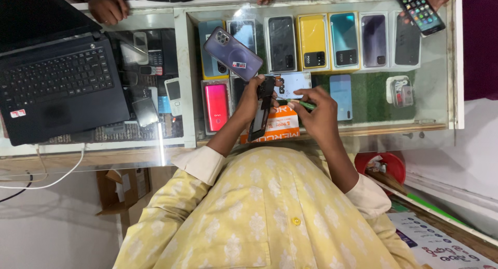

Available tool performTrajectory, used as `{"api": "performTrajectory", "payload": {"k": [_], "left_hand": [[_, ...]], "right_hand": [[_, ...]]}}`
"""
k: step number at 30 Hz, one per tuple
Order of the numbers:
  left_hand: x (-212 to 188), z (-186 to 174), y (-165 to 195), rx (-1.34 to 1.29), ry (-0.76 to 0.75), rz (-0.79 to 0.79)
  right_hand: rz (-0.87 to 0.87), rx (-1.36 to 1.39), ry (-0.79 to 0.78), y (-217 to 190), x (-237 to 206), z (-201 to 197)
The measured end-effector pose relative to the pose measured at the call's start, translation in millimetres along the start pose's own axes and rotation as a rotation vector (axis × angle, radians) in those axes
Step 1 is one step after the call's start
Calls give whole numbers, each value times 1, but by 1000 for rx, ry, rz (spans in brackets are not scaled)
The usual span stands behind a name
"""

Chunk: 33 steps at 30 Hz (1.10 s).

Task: The person uses a screwdriver to remove screws from a disassembled smartphone, then detaches the back cover and inspects the internal components. The person handles the phone and screwdriver throughout the clip.

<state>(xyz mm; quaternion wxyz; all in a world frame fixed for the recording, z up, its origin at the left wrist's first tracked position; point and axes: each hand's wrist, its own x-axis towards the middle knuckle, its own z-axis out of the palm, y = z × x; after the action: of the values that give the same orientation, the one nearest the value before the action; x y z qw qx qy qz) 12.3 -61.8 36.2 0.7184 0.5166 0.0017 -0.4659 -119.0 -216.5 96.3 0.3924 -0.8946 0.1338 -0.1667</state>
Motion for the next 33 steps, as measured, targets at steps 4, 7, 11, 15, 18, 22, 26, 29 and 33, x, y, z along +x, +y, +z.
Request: {"api": "performTrajectory", "payload": {"k": [4, 7, 11, 15, 18, 22, 26, 29, 33], "left_hand": [[1, -2, -1, -45, -24, -4], [1, -4, -3, -69, -25, -21], [3, -4, -5, -76, -19, -23], [5, -5, -7, -113, -37, -22], [7, -5, -7, -80, -11, -12], [6, -5, -5, -124, -26, -44], [4, -3, 3, -136, -19, -47], [1, 0, 5, -130, -15, -55], [3, 0, 6, -142, -11, -61]], "right_hand": [[333, 218, -69, 1, 1, 2], [174, 193, -27, 1, 2, 2], [168, 136, -34, 1, 2, 1], [257, 30, -94, 4, 1, -1], [345, 126, -112, 6, 0, 3], [184, 148, -58, 11, -1, 3], [147, 143, -26, 13, 1, 3], [363, 177, -80, 14, 0, 4], [42, 94, -1, 15, 0, 5]]}}
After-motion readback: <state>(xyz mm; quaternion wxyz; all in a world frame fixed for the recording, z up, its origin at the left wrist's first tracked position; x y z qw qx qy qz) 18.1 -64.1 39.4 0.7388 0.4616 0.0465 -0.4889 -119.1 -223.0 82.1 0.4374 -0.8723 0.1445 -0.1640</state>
